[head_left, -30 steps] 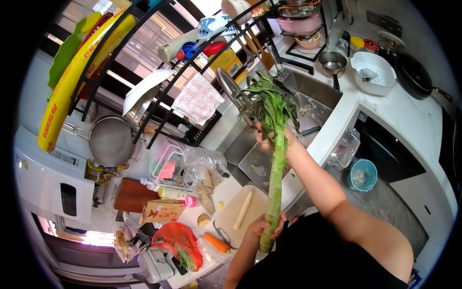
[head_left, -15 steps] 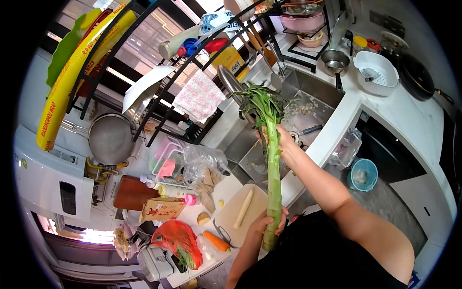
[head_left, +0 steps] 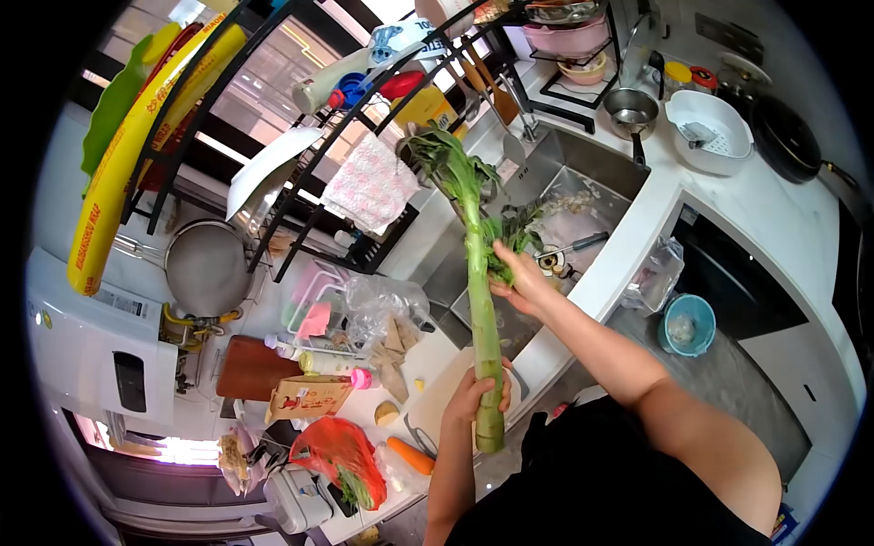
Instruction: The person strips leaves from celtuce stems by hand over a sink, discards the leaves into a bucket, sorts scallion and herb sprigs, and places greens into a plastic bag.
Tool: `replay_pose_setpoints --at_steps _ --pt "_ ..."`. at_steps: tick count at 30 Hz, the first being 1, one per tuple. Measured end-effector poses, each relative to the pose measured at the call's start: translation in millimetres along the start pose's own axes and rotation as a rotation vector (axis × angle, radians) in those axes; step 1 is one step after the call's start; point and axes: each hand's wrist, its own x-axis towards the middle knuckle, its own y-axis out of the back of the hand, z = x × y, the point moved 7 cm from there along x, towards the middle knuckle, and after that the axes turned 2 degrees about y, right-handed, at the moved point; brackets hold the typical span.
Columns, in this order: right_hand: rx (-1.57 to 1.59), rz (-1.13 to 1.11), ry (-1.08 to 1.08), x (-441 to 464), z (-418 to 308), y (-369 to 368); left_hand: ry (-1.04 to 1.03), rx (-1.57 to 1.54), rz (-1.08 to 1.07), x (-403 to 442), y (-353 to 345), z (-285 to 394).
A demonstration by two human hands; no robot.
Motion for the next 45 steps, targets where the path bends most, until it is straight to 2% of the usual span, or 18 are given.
replay_pose_setpoints --at_steps 3,5,9,12,16,20,22,23,25,26,28,29,31,34,35,37,38,45 --pt "0.036 -0.075 -0.009 -1 5 -7 0.032 0.087 0.080 1 5 -8" --pt "-0.329 0.140 0.327 -3 -6 -1 0.038 0.104 0.089 3 4 -12" --pt "-0.250 0.257 0.414 -2 -4 7 0.015 0.036 0.061 6 0 -20" --pt "-0.385 0.283 0.257 -1 -4 12 0.005 0.006 0.065 3 3 -22" --pt "-0.235 0.296 0.300 17 -22 6 0.032 0.044 0.072 -7 4 -19" --pt "-0.310 0.120 0.158 42 -35 4 0.067 0.053 0.095 -20 14 -30" --pt "-0.967 0.237 0.746 38 -67 -12 0.102 0.270 0.226 -26 21 -31" --pt "-0.968 0.234 0.745 40 -69 -9 0.100 0.269 0.227 -25 21 -31" --pt "-1.366 0.321 0.905 26 -83 -22 0.074 0.603 0.517 -30 34 -23" --pt "-1.504 0.274 0.898 34 -77 -10 0.071 0.599 0.520 -29 30 -24" --pt "-1.507 0.299 0.855 31 -77 -15 0.042 0.917 0.779 -35 18 -2" --pt "-1.508 0.332 0.810 30 -76 -15 0.041 0.916 0.780 -34 18 -5" --pt "-1.339 0.355 0.842 32 -75 -14 -0.174 1.191 0.859 -37 14 3" --pt "-1.249 0.404 0.778 40 -69 -3 -0.197 1.235 0.874 -38 22 -5" --pt "-1.007 0.373 0.761 47 -60 10 -0.196 1.235 0.876 -39 24 -7" --pt "-0.529 0.306 0.709 49 -51 13 -0.072 0.993 0.802 -36 31 -20" --pt "-0.314 0.286 0.462 51 -37 22 -0.073 0.993 0.803 -37 30 -19" --pt "0.196 0.242 0.072 49 -4 23 0.017 0.580 0.523 -34 18 -28"
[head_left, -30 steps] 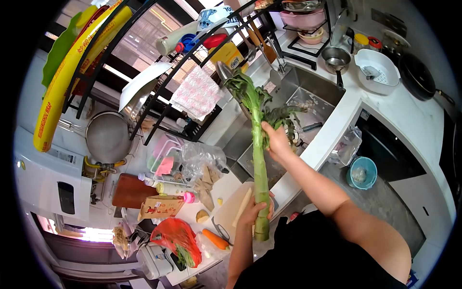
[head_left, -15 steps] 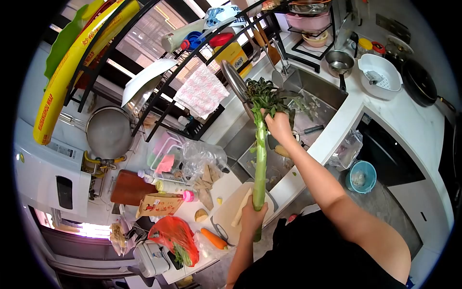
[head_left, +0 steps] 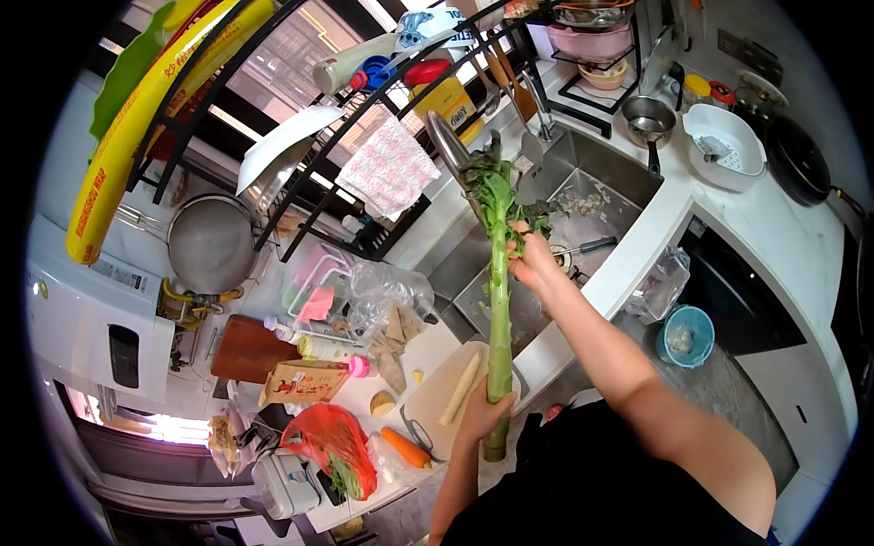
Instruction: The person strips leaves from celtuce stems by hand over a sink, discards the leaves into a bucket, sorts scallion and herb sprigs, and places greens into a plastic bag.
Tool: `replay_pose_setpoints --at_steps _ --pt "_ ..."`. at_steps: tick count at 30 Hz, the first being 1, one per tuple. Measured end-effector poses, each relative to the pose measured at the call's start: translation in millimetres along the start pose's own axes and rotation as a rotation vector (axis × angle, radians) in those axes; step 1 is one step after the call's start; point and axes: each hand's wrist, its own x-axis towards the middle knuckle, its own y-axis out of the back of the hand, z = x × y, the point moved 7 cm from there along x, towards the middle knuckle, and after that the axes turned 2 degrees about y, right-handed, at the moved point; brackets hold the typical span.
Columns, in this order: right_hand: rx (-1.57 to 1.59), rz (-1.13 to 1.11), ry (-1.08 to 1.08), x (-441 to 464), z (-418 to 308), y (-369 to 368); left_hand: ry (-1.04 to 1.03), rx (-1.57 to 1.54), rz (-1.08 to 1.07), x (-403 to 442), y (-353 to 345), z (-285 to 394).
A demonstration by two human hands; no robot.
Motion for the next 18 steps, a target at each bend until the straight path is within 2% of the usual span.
replay_pose_setpoints --at_steps 2,4,8,10,13,16,18 --pt "-0.093 -0.020 0.029 -6 -8 -6 0.000 -0.069 -0.042 -1 -1 -1" --pt "-0.220 -0.218 0.006 -19 -19 -31 0.038 -0.098 -0.112 -4 1 -4" --pt "-0.377 -0.347 -0.035 -29 -35 -42 0.025 -0.128 -0.226 -9 3 -12" --pt "-0.376 -0.370 -0.084 -26 -36 -44 0.028 -0.294 -0.422 -14 -8 -11" --pt "-0.322 -0.260 -0.003 -22 -37 -36 0.026 -0.398 -0.467 -15 -15 -8" --pt "-0.281 -0.133 0.094 -21 -33 -30 0.015 -0.360 -0.435 -12 -15 -8" --pt "-0.302 0.019 0.037 -31 -23 -22 0.005 -0.388 -0.423 -9 -16 -7"
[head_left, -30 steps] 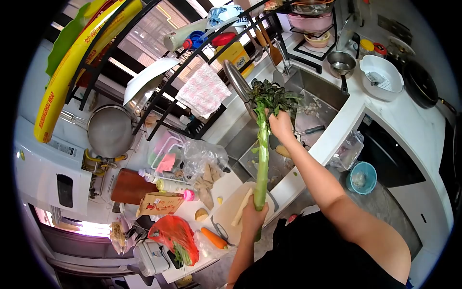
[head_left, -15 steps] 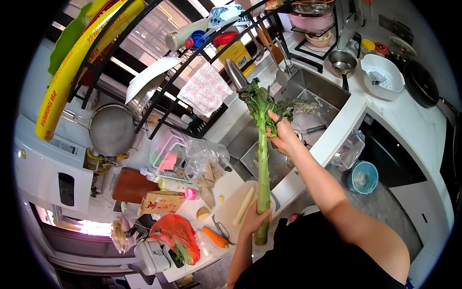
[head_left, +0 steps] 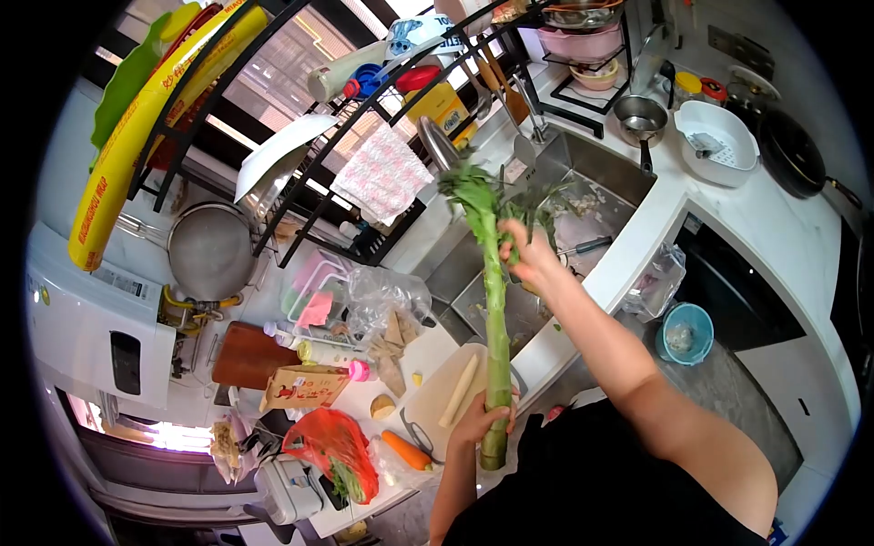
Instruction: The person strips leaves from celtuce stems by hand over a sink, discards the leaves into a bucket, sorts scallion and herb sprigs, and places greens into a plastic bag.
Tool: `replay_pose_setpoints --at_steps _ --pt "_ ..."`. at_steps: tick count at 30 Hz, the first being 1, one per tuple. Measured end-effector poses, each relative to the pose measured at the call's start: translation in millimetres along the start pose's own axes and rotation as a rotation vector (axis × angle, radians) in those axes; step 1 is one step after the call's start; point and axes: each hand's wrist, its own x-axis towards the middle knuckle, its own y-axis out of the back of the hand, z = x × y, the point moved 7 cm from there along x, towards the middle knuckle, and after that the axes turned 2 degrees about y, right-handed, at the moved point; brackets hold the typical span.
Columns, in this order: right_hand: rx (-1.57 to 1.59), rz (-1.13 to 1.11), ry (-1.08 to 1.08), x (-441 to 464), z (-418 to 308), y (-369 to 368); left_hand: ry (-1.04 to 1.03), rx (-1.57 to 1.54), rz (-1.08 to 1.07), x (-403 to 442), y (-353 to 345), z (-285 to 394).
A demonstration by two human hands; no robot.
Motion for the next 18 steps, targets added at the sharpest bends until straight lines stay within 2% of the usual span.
replay_pose_setpoints --at_steps 2,5,8,10,12,14,16,18 --pt "-0.085 -0.232 0.001 1 39 3 -0.016 -0.026 0.009 1 -2 4" --pt "0.049 -0.210 -0.045 -20 33 -9 -0.027 -0.140 -0.017 3 -6 16" --pt "0.201 -0.578 -0.187 -20 3 -40 0.011 -0.148 -0.089 -3 -11 11" --pt "0.167 -0.495 -0.121 -2 3 -33 -0.082 -0.212 -0.199 -2 -17 6" --pt "0.135 -0.419 -0.061 16 1 -24 -0.097 -0.134 -0.179 0 -7 -2" --pt "0.114 -0.661 -0.121 16 1 -27 -0.105 -0.056 -0.154 -4 6 -13" --pt "0.140 -0.641 -0.142 -14 -16 -44 0.020 -0.122 -0.172 -10 19 -24" --pt "0.237 -0.684 -0.200 -31 -24 -55 0.024 -0.083 -0.159 -12 11 -5"
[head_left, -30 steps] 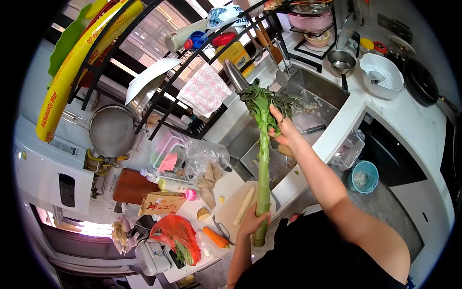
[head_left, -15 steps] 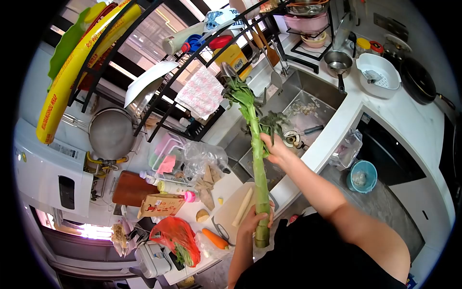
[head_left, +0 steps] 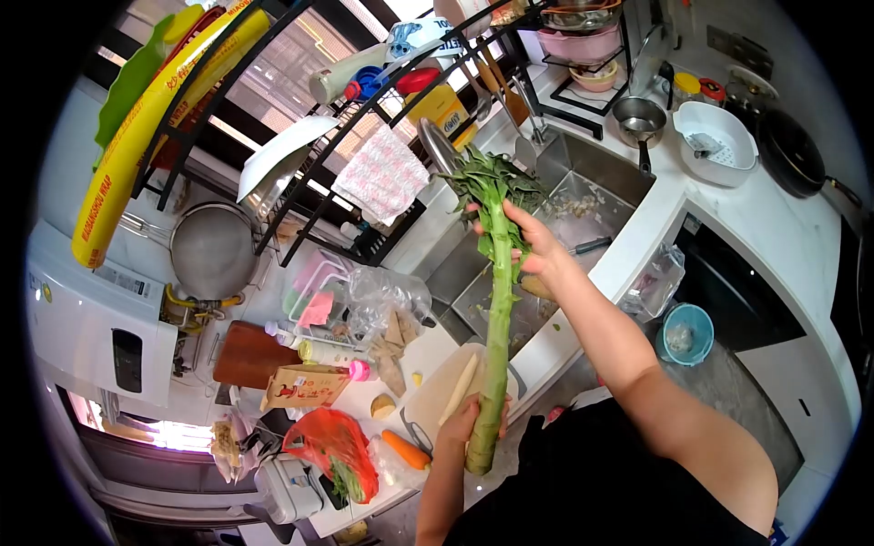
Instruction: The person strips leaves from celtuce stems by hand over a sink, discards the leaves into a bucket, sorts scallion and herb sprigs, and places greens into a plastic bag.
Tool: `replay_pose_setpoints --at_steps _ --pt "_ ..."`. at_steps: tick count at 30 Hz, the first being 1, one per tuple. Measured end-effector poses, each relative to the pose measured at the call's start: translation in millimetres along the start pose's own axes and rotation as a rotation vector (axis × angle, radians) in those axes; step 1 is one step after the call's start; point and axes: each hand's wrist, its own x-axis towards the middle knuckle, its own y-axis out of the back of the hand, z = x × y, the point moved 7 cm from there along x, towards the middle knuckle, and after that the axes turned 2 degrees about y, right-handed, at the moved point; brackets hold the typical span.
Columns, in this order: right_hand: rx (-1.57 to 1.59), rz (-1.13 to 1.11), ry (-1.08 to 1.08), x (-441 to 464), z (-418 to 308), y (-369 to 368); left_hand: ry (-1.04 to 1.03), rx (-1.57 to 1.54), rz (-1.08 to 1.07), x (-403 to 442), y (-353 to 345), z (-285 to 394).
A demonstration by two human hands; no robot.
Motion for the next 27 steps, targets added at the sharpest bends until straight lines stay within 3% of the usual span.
replay_pose_setpoints --at_steps 4,6,7,8,12,16,18,20,22,24,25,26,27 --pt "-0.111 -0.025 -0.039 7 5 22 -0.025 0.166 0.114 5 0 6" --pt "-0.177 0.144 -0.076 7 8 34 -0.053 0.214 0.113 9 -4 10" --pt "-0.136 0.282 0.034 5 4 34 -0.083 0.261 0.111 11 -8 13" --pt "-0.137 0.280 0.040 4 6 33 -0.083 0.266 0.107 11 -12 16" --pt "-0.079 0.368 0.128 -4 12 30 -0.058 -0.028 0.145 14 -17 7" --pt "-0.306 0.515 0.252 -13 11 30 -0.064 -0.158 0.095 13 -22 5" --pt "-0.557 0.581 0.515 -18 17 27 -0.095 -0.205 0.105 14 -21 9" --pt "-0.696 0.586 0.533 -16 37 36 -0.126 -0.285 0.122 17 -8 12" --pt "-0.471 0.355 0.465 -2 30 33 -0.140 -0.128 0.189 13 -13 32" --pt "-0.322 0.476 0.387 3 10 33 -0.064 0.184 0.295 5 3 28" --pt "-0.383 0.559 0.288 1 4 34 -0.004 0.417 0.358 -1 8 27" --pt "-0.604 0.704 0.077 -6 -6 40 0.000 0.413 0.350 -2 10 21" --pt "-0.718 0.655 0.180 1 -12 49 0.025 0.485 0.410 -5 17 16"
